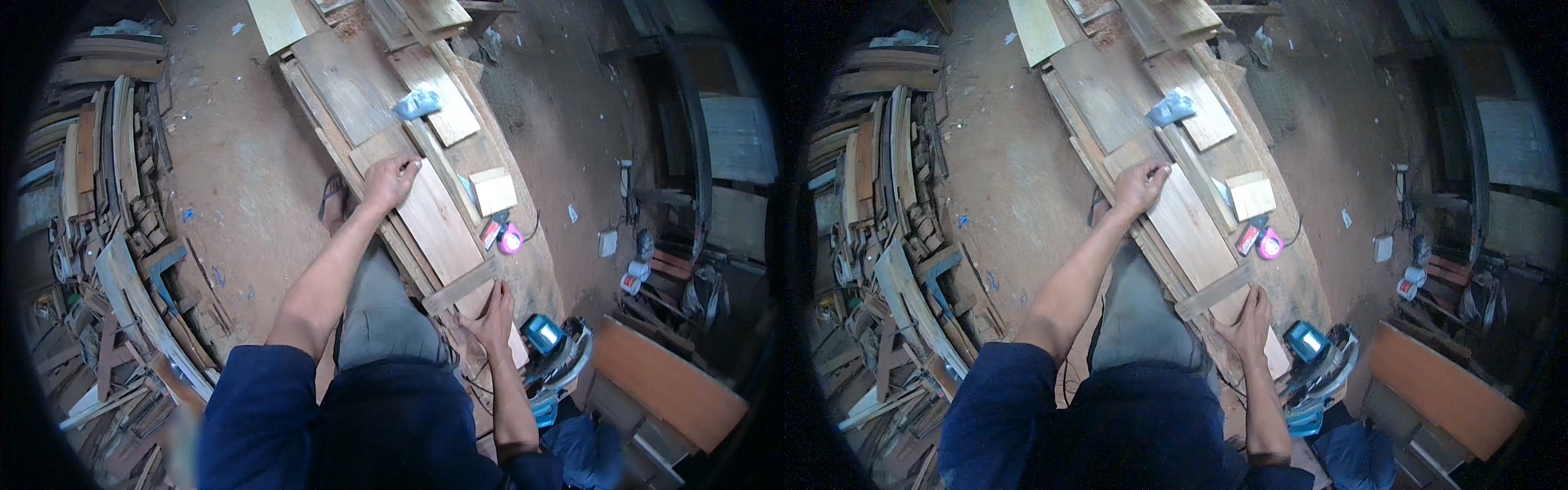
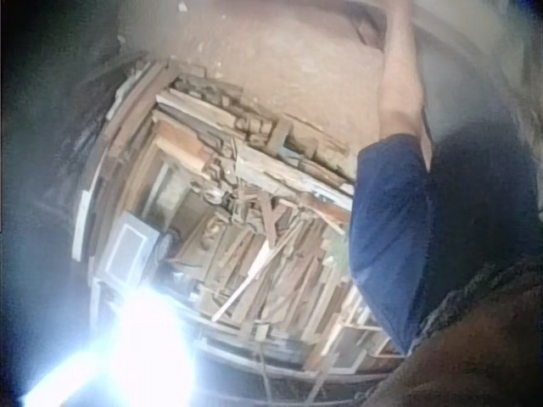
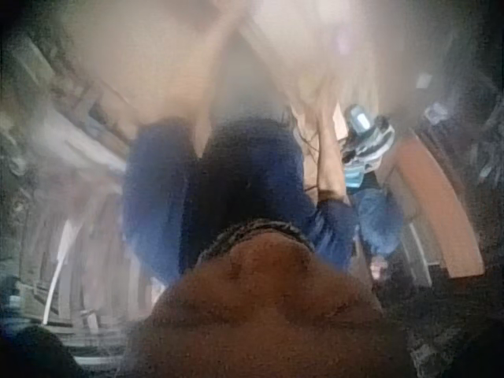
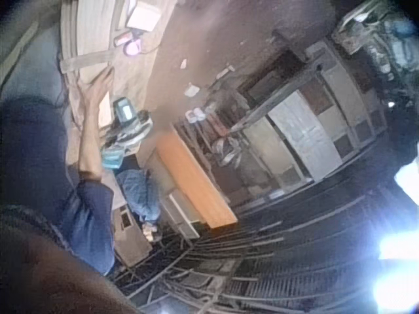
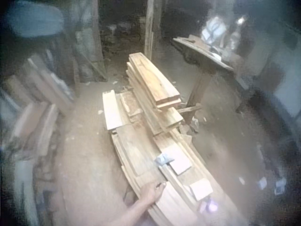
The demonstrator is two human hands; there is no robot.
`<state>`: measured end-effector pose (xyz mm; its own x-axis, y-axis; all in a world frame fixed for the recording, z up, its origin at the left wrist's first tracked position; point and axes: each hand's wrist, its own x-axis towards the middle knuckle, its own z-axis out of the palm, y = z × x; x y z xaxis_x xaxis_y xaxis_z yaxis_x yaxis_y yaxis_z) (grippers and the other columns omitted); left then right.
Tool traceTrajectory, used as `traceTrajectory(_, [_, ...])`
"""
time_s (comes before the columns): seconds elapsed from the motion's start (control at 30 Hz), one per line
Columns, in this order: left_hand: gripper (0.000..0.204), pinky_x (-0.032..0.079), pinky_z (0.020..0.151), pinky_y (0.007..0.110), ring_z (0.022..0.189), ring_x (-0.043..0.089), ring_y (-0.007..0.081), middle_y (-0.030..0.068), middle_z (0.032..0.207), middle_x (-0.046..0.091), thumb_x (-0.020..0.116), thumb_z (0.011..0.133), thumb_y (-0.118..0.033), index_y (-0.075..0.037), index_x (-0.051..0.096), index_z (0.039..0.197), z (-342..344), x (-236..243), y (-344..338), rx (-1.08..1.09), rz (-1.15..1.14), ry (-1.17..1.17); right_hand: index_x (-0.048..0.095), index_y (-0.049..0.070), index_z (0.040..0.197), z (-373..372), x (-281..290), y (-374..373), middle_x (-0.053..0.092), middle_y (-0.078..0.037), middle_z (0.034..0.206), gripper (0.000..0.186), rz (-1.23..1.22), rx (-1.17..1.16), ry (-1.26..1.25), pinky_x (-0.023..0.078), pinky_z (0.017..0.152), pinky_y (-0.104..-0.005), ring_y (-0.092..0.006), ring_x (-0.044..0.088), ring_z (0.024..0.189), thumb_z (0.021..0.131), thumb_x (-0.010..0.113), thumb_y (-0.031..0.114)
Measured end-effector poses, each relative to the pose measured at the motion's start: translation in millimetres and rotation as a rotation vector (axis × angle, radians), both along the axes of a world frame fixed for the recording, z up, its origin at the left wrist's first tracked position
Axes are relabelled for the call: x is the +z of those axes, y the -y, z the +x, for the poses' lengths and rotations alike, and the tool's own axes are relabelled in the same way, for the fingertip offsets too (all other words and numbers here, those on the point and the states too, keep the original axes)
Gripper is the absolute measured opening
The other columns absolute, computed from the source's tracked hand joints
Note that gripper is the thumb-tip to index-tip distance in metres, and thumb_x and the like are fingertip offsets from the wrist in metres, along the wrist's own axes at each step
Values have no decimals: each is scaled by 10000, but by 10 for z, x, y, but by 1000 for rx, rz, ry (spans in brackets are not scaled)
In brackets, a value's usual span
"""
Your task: The person uses a circular saw to cut multiple pieces of wood on a workbench. They repeatedly position planks, cut them, and move the cut pieces aside. The person handles the wood and saw with both hands, maintaining a consistent cutting workflow.
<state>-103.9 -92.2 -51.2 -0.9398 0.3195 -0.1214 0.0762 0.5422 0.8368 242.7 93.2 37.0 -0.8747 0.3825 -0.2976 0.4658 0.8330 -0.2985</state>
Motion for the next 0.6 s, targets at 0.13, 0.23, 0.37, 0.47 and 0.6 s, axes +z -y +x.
traceTrajectory(0.13, [312, 575, 812, 426, 918, 747, 335, 139, 1013, 778, 671, 966, -411, -156, 796, 1095, 1, -26, 19, 4, 24, -10, 378, -48, 1544, -69, 38, 12, 432, -318, 1490, 1262, 19, 25, 9, 383, 1158, -540, -497, 443, 1361, 562, 958, 490])
traceTrajectory(0.23, [305, 573, 802, 424, 908, 748, 331, 137, 1005, 778, 675, 964, -410, -159, 800, 1084, -36, -60, 34, -3, -3, 11, 395, -43, 1543, -95, 16, 28, 447, -305, 1477, 1258, 17, 29, -25, 391, 1151, -540, -492, 455, 1353, 561, 962, 501])
traceTrajectory(0.37, [301, 569, 791, 421, 898, 748, 329, 139, 993, 777, 687, 958, -403, -149, 801, 1074, -106, 17, 48, -4, -8, 25, 413, -45, 1528, -130, 11, 73, 457, -297, 1462, 1228, 26, -4, -43, 400, 1139, -540, -489, 470, 1332, 562, 961, 478])
traceTrajectory(0.47, [291, 567, 772, 419, 867, 746, 328, 141, 968, 776, 694, 958, -386, -138, 801, 1065, -80, 39, 29, 44, 52, -40, 423, -51, 1516, -131, 4, 51, 463, -293, 1451, 1216, 21, 24, -70, 401, 1136, -538, -487, 473, 1324, 557, 960, 470])
traceTrajectory(0.6, [310, 551, 825, 429, 978, 728, 326, 149, 1061, 763, 698, 957, -377, -122, 790, 1105, -120, 30, 49, 28, 67, 35, 441, -56, 1489, -172, -6, 52, 460, -288, 1459, 1165, 26, 8, -52, 410, 1135, -533, -473, 474, 1332, 590, 945, 487])
